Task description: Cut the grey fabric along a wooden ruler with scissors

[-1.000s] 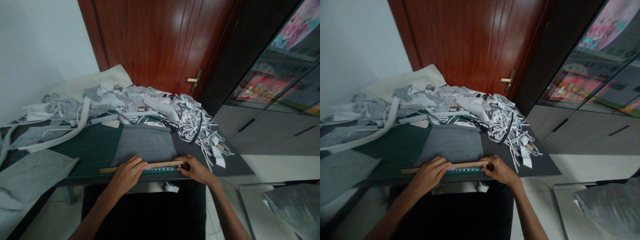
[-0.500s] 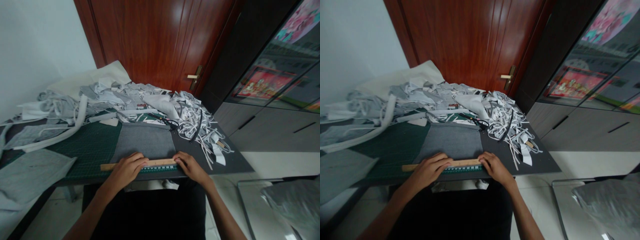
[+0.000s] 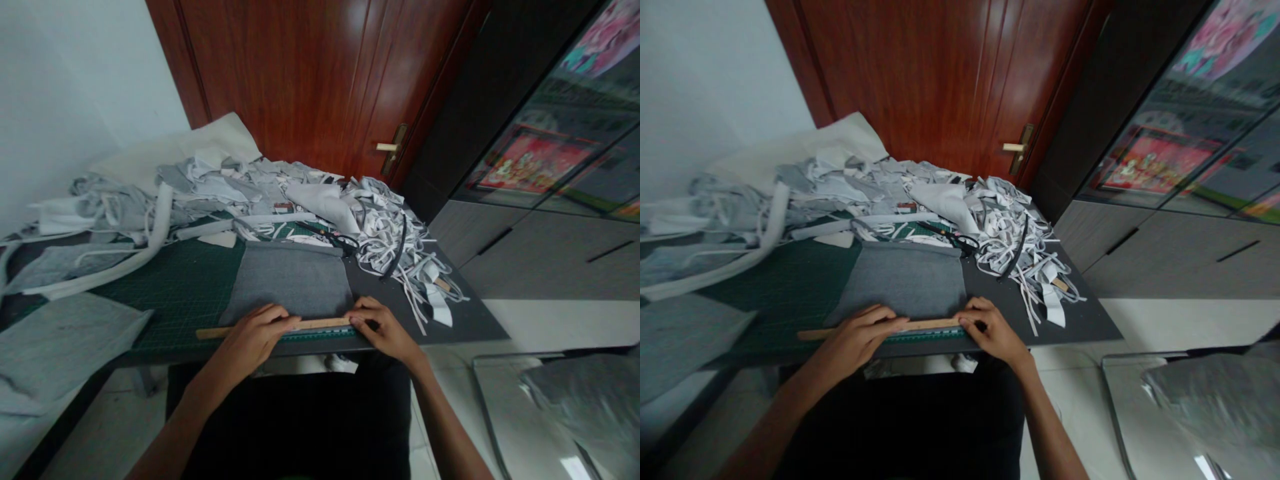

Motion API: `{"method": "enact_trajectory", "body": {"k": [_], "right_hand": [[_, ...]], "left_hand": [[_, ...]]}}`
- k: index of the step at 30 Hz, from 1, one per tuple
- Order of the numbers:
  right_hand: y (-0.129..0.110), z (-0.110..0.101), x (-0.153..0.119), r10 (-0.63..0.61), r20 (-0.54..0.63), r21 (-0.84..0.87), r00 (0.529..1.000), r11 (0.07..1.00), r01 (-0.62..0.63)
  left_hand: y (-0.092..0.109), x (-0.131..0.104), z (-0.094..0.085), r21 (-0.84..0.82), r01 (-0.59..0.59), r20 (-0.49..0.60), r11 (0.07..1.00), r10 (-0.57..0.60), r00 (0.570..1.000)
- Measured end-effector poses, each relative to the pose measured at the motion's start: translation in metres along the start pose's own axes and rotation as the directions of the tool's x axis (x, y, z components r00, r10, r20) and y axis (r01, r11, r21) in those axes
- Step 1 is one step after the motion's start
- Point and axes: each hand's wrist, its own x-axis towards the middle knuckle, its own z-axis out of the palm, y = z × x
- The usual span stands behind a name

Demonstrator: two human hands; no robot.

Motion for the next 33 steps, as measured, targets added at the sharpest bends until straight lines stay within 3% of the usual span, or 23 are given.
{"method": "enact_trajectory", "body": {"k": [3, 7, 11, 14, 23, 33], "right_hand": [[-0.008, -0.005, 0.015, -0.028, 0.012, 0.014, 1.000, 0.999, 0.028], [-0.015, -0.002, 0.063, -0.159, 0.085, 0.156, 0.984, 0.977, 0.144], [-0.002, 0.022, 0.114, -0.327, 0.197, 0.208, 0.924, 0.935, 0.287], [0.011, 0.041, 0.137, -0.403, 0.278, 0.173, 0.872, 0.914, 0.367], [0.024, 0.047, 0.150, -0.413, 0.409, 0.053, 0.814, 0.901, 0.430], [0.024, 0.052, 0.146, -0.388, 0.379, -0.001, 0.840, 0.908, 0.419]], "left_hand": [[0.004, 0.000, -0.002, 0.019, 0.002, 0.010, 1.000, -0.003, 1.000], [0.006, 0.000, 0.001, 0.059, 0.020, -0.027, 0.998, -0.018, 0.999], [0.008, 0.000, 0.007, 0.085, 0.086, -0.075, 0.993, -0.080, 0.994], [0.006, 0.003, 0.010, 0.083, 0.129, -0.083, 0.988, -0.123, 0.989], [-0.004, 0.009, 0.011, -0.127, 0.171, -0.064, 0.977, -0.180, 0.982], [0.004, -0.006, 0.012, -0.104, 0.165, -0.053, 0.981, -0.171, 0.984]]}}
